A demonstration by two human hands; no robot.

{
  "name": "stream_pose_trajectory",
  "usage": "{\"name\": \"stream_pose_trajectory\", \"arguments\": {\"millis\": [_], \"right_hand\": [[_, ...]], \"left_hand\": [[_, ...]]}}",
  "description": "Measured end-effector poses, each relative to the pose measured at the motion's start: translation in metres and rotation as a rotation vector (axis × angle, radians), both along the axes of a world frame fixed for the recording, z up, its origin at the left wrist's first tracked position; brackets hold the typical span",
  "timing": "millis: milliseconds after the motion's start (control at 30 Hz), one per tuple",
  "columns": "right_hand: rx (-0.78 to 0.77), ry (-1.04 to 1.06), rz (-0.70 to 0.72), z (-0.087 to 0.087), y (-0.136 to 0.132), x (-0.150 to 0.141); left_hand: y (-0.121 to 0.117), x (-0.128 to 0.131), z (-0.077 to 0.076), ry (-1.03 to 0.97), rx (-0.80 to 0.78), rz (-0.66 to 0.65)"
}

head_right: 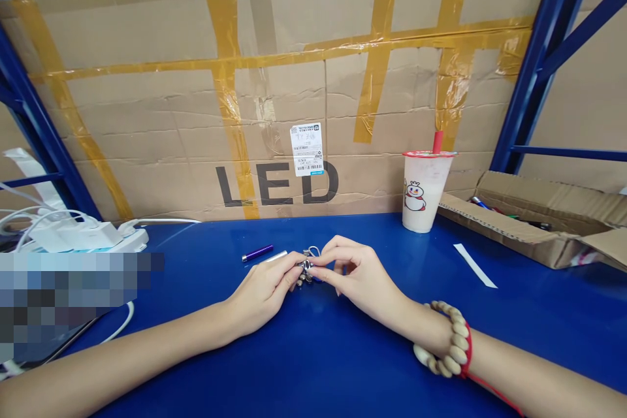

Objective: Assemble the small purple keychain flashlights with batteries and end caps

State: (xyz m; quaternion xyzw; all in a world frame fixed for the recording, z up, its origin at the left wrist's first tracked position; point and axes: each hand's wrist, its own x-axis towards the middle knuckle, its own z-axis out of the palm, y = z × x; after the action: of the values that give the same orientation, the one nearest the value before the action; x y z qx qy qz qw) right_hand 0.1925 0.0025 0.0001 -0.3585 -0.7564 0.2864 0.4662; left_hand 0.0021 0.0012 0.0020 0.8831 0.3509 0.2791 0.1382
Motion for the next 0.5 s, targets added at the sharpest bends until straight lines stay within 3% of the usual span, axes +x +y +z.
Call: {"name": "stream_pose_trajectory", "arguments": {"millis": [500], "right_hand": [[-0.047, 0.031, 0.070, -0.0026, 0.0028, 0.0003]], "left_hand": [[0.0009, -0.0002, -0.0012, 0.023, 0.007, -0.018]]}}
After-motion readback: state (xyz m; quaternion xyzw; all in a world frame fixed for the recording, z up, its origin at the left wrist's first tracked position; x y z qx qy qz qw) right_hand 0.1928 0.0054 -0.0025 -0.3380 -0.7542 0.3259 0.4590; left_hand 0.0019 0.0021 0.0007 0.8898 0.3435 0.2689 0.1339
